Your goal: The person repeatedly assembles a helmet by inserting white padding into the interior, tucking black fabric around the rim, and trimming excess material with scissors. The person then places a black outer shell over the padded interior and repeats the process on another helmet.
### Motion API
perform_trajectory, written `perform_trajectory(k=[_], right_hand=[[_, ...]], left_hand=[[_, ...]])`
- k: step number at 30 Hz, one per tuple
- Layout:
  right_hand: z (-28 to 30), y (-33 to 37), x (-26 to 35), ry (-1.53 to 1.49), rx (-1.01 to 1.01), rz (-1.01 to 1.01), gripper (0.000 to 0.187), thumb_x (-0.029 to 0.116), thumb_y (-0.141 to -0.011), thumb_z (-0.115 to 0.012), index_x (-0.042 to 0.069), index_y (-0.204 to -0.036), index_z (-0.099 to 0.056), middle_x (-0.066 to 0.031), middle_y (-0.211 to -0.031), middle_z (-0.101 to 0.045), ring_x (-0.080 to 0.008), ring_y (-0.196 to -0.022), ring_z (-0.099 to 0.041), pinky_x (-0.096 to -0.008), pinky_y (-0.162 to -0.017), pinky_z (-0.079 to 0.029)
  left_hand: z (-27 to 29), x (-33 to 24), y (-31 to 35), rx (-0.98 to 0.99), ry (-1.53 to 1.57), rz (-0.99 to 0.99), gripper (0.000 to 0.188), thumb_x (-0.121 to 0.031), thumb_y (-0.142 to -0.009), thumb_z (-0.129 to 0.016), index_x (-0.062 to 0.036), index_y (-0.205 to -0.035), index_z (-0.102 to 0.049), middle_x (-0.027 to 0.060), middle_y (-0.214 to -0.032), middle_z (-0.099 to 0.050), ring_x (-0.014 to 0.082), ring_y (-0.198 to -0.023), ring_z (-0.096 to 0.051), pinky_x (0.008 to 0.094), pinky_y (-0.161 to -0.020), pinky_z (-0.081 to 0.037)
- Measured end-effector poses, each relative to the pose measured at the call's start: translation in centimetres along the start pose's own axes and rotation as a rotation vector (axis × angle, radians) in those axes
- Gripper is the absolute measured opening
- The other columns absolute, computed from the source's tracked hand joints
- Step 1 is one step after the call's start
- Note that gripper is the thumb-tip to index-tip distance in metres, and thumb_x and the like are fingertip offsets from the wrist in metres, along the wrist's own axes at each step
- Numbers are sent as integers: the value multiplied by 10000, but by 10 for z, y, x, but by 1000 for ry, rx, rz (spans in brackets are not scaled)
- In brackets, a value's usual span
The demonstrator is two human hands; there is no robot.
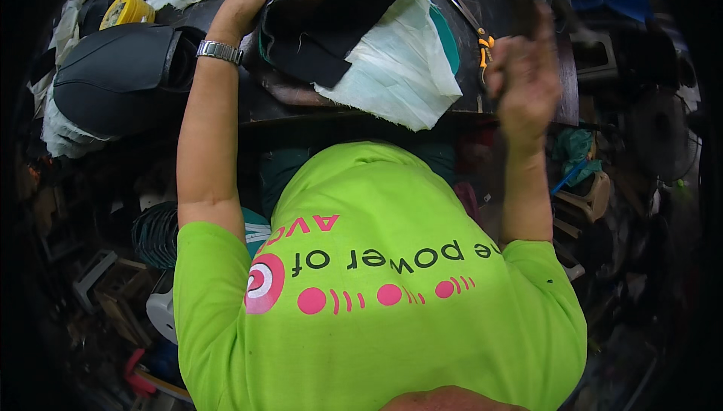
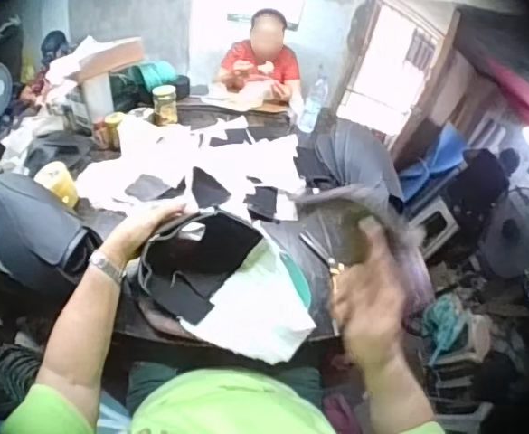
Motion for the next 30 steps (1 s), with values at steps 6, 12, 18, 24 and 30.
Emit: perform_trajectory(k=[6,12,18,24,30], right_hand=[[-75,34,-17,627,538,-163,433,148,-990,-652,120,-1413,-563,-191,-973,-698,-400,-856,-683,-432,-752,-535],[-74,36,-11,663,628,-274,408,162,-992,-656,130,-1393,-586,-204,-983,-707,-409,-867,-676,-415,-756,-539],[-51,29,-19,614,357,-145,459,208,-1001,-645,150,-1450,-567,-243,-1025,-710,-444,-909,-687,-428,-803,-555],[-55,6,-43,867,569,-188,484,273,-1023,-587,233,-1488,-456,-235,-887,-708,-452,-811,-679,-547,-726,-519],[-86,-25,-57,911,596,-153,506,299,-1025,-589,254,-1512,-457,-244,-890,-707,-459,-827,-676,-522,-742,-525]], left_hand=[[-10,-4,7,-36,43,-50,305,-296,-1037,-615,-18,-1077,-733,50,-1003,-750,107,-864,-695,236,-767,-552],[-11,-9,3,22,-105,-93,337,-332,-1043,-606,-27,-1023,-749,43,-925,-747,100,-810,-678,232,-743,-537],[-22,-13,1,-7,-189,-87,384,-361,-1035,-618,-6,-1017,-764,53,-944,-757,113,-825,-679,254,-781,-535],[-26,-13,-10,-180,-310,-156,413,-374,-1030,-626,15,-1092,-749,74,-979,-750,124,-862,-677,263,-807,-533],[-32,-6,23,-233,-281,-565,358,-258,-1025,-635,4,-1268,-646,54,-1142,-668,126,-1055,-626,265,-897,-514]])
Point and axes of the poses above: each hand's wrist, its own y-axis away from the middle knuckle, its own z-axis out of the back of the hand, x = y × z, the point moved 2 cm from there along -y, towards the middle knuckle
